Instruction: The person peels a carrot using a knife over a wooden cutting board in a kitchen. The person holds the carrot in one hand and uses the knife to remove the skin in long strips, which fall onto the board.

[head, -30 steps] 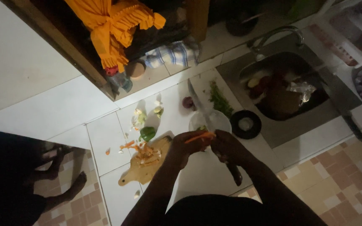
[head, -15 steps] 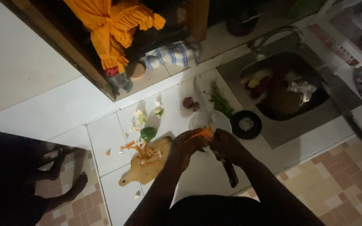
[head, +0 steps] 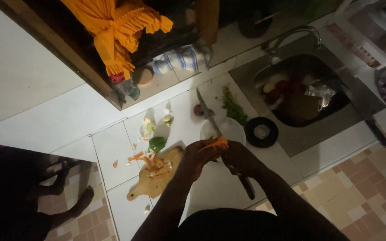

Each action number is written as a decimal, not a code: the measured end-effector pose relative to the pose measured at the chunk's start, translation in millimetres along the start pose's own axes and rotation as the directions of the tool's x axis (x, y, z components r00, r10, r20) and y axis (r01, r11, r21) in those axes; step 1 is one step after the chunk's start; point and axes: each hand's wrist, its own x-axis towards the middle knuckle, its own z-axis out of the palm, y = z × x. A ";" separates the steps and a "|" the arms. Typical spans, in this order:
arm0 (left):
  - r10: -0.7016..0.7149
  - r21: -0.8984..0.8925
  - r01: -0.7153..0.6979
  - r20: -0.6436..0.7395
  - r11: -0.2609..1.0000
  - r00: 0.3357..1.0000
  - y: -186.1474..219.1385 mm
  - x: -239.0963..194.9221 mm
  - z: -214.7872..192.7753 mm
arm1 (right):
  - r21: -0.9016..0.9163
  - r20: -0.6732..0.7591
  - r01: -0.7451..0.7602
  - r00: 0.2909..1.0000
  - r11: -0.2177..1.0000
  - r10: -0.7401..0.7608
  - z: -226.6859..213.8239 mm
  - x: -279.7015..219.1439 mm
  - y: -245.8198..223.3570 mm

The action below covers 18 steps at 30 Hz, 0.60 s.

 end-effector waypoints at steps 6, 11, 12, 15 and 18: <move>0.058 0.007 -0.058 -0.009 0.998 0.998 -15.3 7.9 -7.6 | -0.510 -0.019 0.166 0.979 0.844 -0.204 4.1 3.5 13.6; 0.069 0.044 -0.067 -0.056 0.997 0.996 -15.8 9.7 -10.7 | 0.868 -0.092 0.040 0.993 0.495 0.081 3.6 9.2 53.7; 0.068 0.044 -0.066 -0.056 0.997 0.996 -14.9 10.7 -12.1 | 0.868 -0.092 0.040 0.992 0.494 0.081 4.6 6.1 35.4; 0.053 0.041 -0.051 -0.059 0.998 0.997 -15.2 11.6 -15.5 | 0.703 -0.093 0.017 0.993 0.711 0.068 9.0 -3.5 -9.3; 0.041 0.041 -0.039 -0.053 0.998 0.998 -16.3 14.7 -16.3 | 0.572 -0.093 -0.027 0.991 0.820 0.098 10.2 -6.9 -28.4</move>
